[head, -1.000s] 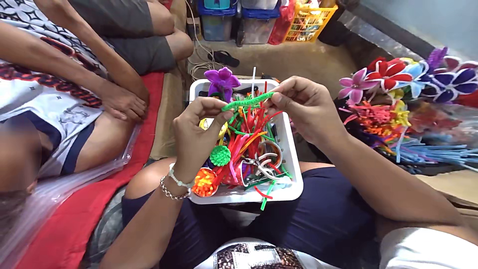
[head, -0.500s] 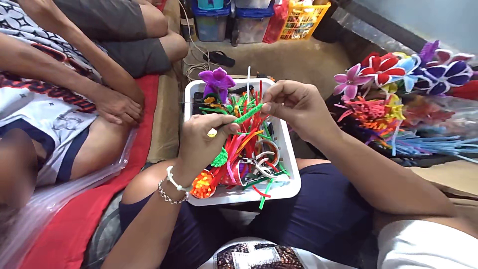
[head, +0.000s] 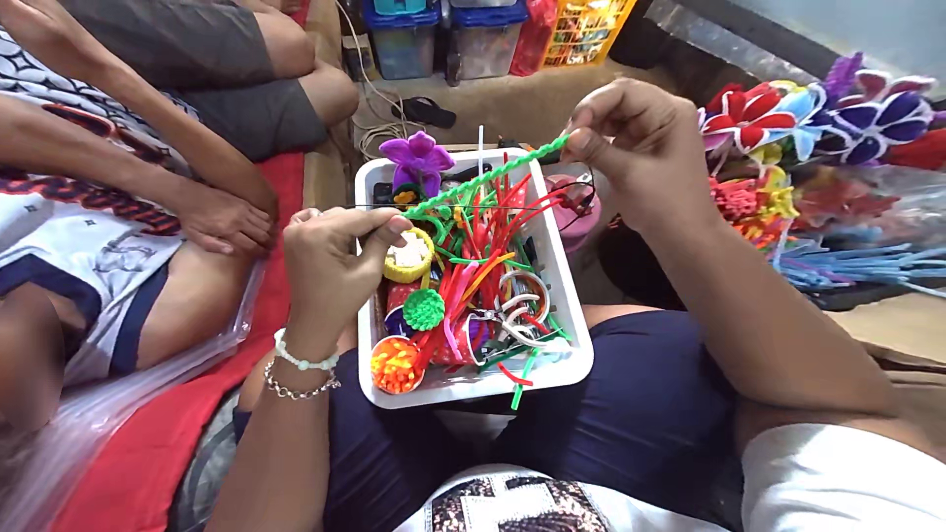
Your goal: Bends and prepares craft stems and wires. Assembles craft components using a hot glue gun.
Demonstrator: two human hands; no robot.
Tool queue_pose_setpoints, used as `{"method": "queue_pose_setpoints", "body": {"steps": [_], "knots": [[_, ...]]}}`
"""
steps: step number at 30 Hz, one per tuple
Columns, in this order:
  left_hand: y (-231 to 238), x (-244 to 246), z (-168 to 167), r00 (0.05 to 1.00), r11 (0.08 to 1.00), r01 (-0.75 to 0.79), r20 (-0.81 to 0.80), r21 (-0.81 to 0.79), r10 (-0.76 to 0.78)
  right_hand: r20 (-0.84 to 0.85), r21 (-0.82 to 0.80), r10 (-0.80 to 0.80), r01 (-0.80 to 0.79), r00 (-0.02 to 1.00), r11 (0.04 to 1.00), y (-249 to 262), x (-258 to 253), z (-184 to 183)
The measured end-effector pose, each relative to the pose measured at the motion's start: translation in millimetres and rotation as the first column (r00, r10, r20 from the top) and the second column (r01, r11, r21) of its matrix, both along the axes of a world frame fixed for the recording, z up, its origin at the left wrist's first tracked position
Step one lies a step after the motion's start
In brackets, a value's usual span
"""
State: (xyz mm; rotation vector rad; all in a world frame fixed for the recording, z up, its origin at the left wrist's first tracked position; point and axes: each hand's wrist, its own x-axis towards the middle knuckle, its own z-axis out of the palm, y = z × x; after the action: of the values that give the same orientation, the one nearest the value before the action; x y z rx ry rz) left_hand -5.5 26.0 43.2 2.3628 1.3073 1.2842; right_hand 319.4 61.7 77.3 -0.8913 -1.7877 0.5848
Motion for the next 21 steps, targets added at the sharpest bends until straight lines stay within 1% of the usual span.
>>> {"method": "queue_pose_setpoints", "body": {"steps": [4, 6, 8, 11, 13, 15, 18, 21], "knots": [[2, 1, -1, 1.0, 1.0, -0.024, -0.011, 0.008, 0.024, -0.004, 0.038, -0.022, 0.022, 1.0, 0.999, 8, 6, -1], [3, 3, -6, 1.0, 1.0, 0.004, -0.011, -0.028, -0.004, 0.013, 0.033, -0.037, 0.036, 0.999, 0.999, 8, 4, -2], [5, 1, -10, 0.996, 0.99, 0.087, -0.017, -0.112, -0.09, 0.006, 0.003, -0.03, 0.03, 1.0, 1.0, 5, -1, -5], [9, 4, -12, 0.968, 0.95, 0.237, -0.031, -0.205, -0.248, -0.018, -0.069, 0.022, -0.023, 1.0, 0.997, -3, -14, -8], [6, 16, -10, 0.942, 0.912, 0.331, 0.028, -0.241, -0.335, -0.025, -0.089, 0.065, -0.067, 0.998, 0.994, -8, -26, -11], [-1, 32, -8, 0.924, 0.886, 0.383, 0.102, -0.26, -0.37, -0.026, -0.115, 0.117, -0.119, 0.993, 0.986, -14, -36, -14], [-10, 46, -9, 0.939, 0.914, 0.342, 0.119, -0.218, -0.323, -0.006, -0.139, 0.176, -0.175, 0.984, 0.975, -22, -47, -17], [-14, 46, -11, 0.959, 0.951, 0.274, 0.113, -0.147, -0.259, 0.036, -0.085, 0.205, -0.201, 0.978, 0.976, -23, -51, -20]]}}
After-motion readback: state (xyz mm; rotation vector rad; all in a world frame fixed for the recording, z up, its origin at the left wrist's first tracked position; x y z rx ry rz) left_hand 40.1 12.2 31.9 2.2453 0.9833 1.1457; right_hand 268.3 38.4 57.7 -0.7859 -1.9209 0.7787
